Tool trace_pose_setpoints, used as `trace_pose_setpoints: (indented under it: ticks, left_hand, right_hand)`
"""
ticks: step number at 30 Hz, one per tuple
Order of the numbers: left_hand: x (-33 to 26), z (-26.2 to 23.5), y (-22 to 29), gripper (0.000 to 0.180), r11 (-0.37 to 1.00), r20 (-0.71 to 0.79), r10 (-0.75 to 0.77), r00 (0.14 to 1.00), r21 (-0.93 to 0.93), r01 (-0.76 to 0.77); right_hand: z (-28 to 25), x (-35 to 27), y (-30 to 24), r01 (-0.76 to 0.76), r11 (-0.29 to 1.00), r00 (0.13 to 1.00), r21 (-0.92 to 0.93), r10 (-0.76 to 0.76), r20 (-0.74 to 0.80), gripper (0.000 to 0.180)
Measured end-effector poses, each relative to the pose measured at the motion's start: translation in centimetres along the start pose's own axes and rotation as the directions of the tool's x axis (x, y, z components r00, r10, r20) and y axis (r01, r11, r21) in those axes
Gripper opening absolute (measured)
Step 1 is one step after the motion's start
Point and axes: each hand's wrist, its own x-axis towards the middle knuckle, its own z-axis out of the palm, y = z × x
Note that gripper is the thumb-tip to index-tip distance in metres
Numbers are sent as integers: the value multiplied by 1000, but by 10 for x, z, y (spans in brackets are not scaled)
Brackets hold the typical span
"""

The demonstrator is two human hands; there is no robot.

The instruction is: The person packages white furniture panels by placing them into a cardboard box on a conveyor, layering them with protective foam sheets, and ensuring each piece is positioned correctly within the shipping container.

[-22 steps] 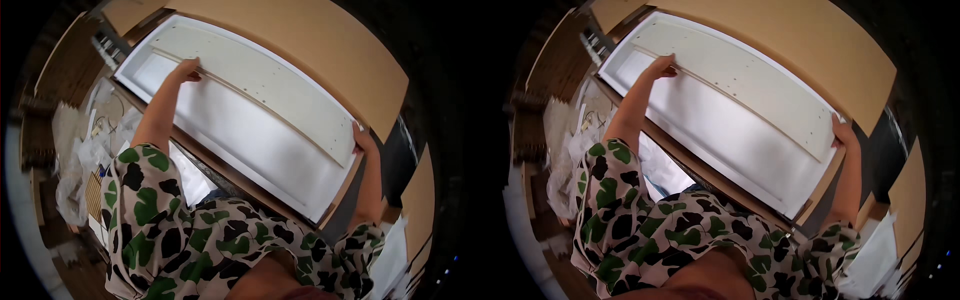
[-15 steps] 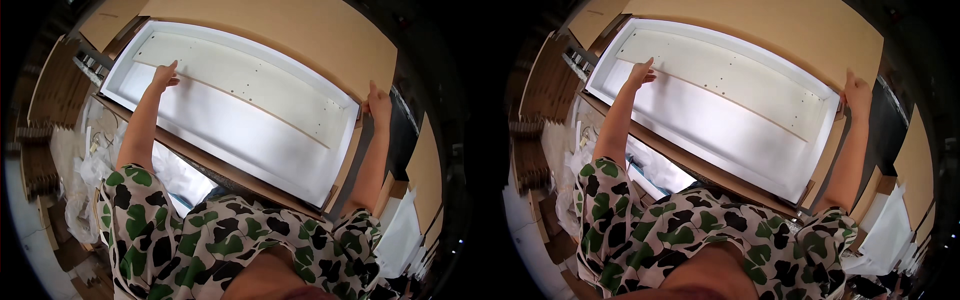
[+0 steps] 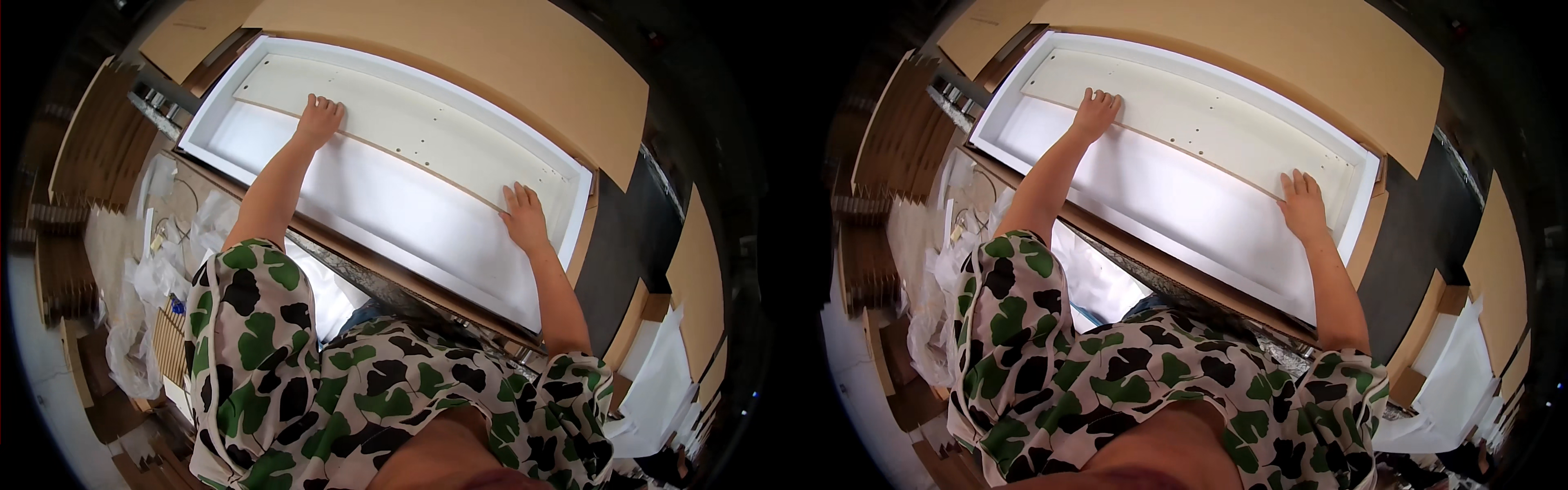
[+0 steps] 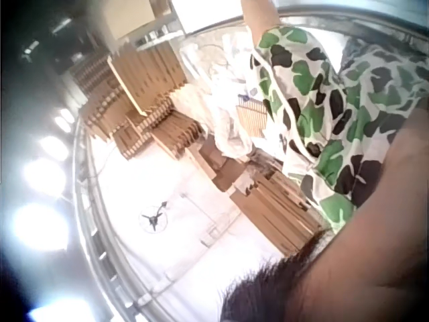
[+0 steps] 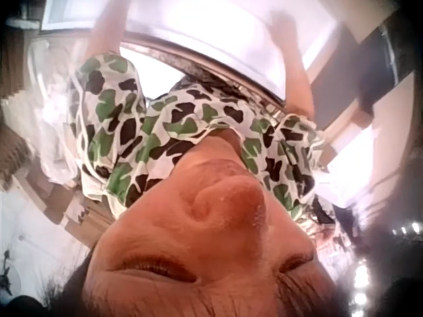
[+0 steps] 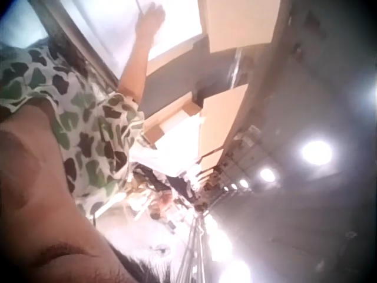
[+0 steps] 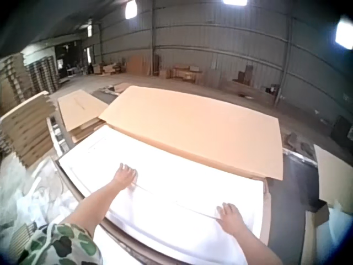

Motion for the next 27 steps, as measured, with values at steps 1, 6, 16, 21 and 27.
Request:
trace_pose_setpoints:
  ticks: [1,6,16,21,27]
  left_hand:
    - [3,0,-2,35,1000,-10,18,1000,-7,-18]
    - [23,-7,-23,9,989,162,132,978,-80,-120]
    - [-19,-55,-11,35,681,59,-75,995,-726,95]
    - [-163,-125,-20,26,-2,1,-766,642,-1000,-1]
    - [-438,-144,141,27,-304,448,-893,37,-662,685]
  right_hand:
    - [-1,-2,-3,-21,1000,1000,-3,21,5,52]
    - [1,2,-2,-6,984,1000,-176,11,29,53]
    - [-40,3,-10,-143,973,983,179,119,140,42]
    - [-107,-45,-87,-138,795,990,591,93,107,33]
    - [-116,-130,-119,221,824,966,521,-111,-234,25]
